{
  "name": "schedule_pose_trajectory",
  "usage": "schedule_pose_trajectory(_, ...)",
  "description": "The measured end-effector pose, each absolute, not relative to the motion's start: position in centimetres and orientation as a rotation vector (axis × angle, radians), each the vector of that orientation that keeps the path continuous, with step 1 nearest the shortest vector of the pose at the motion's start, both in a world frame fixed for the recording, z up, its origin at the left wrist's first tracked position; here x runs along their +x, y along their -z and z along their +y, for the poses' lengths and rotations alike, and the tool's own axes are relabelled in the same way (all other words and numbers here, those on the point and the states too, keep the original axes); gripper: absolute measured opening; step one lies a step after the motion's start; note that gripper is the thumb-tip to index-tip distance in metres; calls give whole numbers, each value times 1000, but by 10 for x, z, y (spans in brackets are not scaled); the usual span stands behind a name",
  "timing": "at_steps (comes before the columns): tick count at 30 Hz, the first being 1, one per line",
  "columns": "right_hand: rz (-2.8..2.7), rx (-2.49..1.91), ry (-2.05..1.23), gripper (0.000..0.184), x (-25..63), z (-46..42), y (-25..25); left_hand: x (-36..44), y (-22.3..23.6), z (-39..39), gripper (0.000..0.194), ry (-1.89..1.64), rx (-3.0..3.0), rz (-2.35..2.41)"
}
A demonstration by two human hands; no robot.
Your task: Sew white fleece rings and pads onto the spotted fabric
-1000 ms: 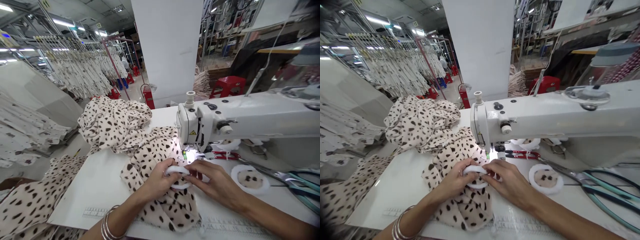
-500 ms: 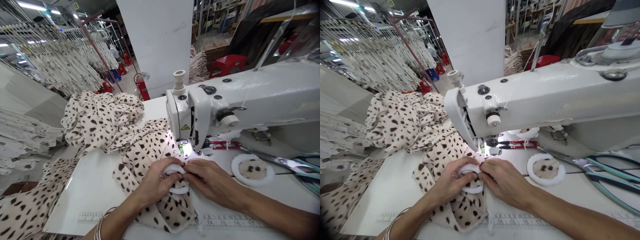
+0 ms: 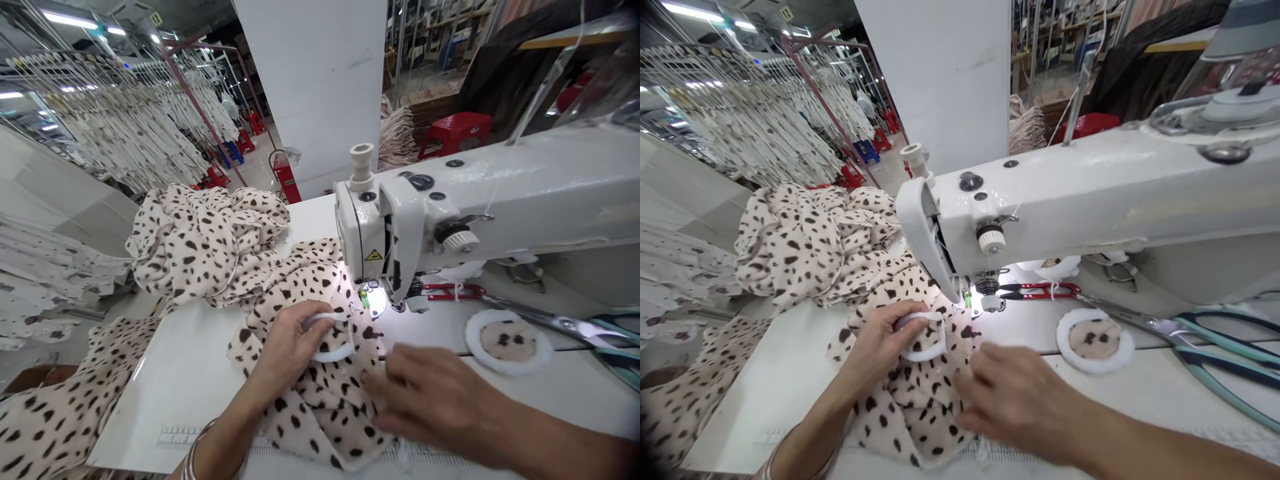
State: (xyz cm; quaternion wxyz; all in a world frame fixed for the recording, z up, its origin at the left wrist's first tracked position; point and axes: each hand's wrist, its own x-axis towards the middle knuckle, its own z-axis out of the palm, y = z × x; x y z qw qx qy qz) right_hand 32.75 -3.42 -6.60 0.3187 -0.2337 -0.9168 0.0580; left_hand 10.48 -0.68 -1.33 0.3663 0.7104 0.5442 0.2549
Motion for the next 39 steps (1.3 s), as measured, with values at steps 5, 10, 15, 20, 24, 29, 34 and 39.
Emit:
schedule_pose_trajectory(5, -2583, -516, -296, 17, 326, -52, 70, 102, 16, 1, 20, -529, 1865, 1426)
schedule_pose_trajectory(10, -2448, -635, -380, 22, 336, -37, 64, 101, 9, 11, 20, -486, 1845, 1430)
schedule_pose_trajectory(15, -2386, -787, -207, 19, 338, -28, 70, 107, 2, 17, 20, -538, 1784, 1407)
schedule_pose_trajectory(20, -2484, -665, -213, 13, 327, -40, 75, 126, 17, 16, 17, -458, 1779, 1350)
schedule_pose_trajectory(24, -2466, -681, -242, 17, 324, -41, 75, 133, 31, 15, 19, -481, 1824, 1386)
schedule_pose_trajectory(29, -2441, -676, -264, 24, 324, -39, 76, 137, 35, 16, 20, -468, 1833, 1468)
schedule_pose_trajectory(34, -2442, -690, -283, 24, 323, -39, 77, 137, 40, 15, 19, -547, 1892, 1499)
schedule_pose_trajectory(39, -2456, -689, -315, 26, 324, -39, 77, 136, 44, 14, 20, -559, 1931, 1493)
